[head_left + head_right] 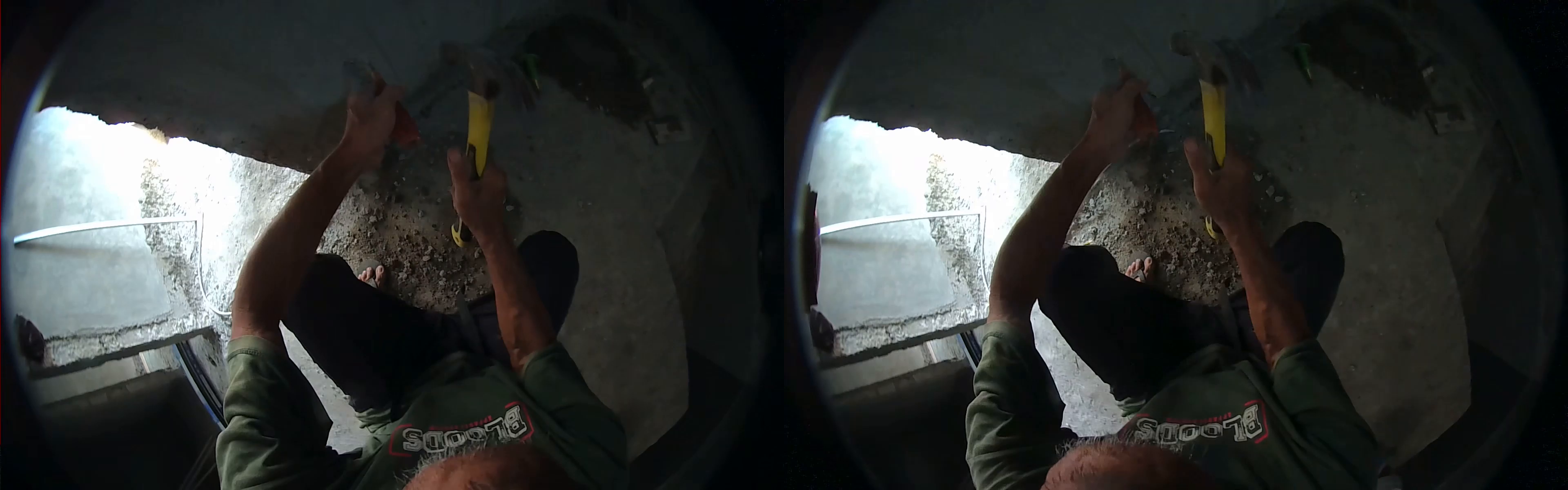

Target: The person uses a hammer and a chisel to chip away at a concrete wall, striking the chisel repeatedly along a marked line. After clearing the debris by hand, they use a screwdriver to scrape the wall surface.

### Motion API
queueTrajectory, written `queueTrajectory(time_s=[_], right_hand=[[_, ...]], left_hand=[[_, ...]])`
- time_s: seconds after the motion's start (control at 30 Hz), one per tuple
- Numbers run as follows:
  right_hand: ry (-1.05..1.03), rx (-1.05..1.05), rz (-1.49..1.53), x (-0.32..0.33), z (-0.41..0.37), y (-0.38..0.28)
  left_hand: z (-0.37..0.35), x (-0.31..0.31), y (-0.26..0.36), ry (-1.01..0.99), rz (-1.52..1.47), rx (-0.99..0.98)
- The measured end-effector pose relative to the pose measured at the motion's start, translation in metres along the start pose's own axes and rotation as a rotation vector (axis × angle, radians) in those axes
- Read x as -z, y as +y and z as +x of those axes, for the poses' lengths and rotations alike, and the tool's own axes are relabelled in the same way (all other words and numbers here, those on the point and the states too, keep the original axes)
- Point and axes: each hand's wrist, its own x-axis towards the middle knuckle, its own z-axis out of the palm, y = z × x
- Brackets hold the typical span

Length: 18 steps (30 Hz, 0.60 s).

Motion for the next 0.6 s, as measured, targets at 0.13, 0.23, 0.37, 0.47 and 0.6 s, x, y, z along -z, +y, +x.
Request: queueTrajectory(time_s=[0.13, 0.23, 0.37, 0.47, 0.6], right_hand=[[0.010, -0.052, 0.139, 0.008, -0.022, 0.000], [0.056, -0.094, 0.072, 0.005, -0.030, 0.013], [-0.013, -0.152, -0.045, 0.019, -0.033, 0.011], [0.065, 0.094, -0.157, 0.025, -0.035, 0.014], [0.032, -0.165, 0.008, 0.025, -0.034, 0.001]], left_hand=[[0.004, -0.030, -0.002, 0.137, -0.191, 0.074], [0.025, -0.040, -0.021, 0.166, -0.280, -0.097], [0.054, -0.043, -0.048, 0.207, -0.494, -0.104], [0.066, -0.042, -0.042, 0.350, -0.524, -0.084], [0.084, -0.038, -0.050, 0.266, -0.536, -0.138]])
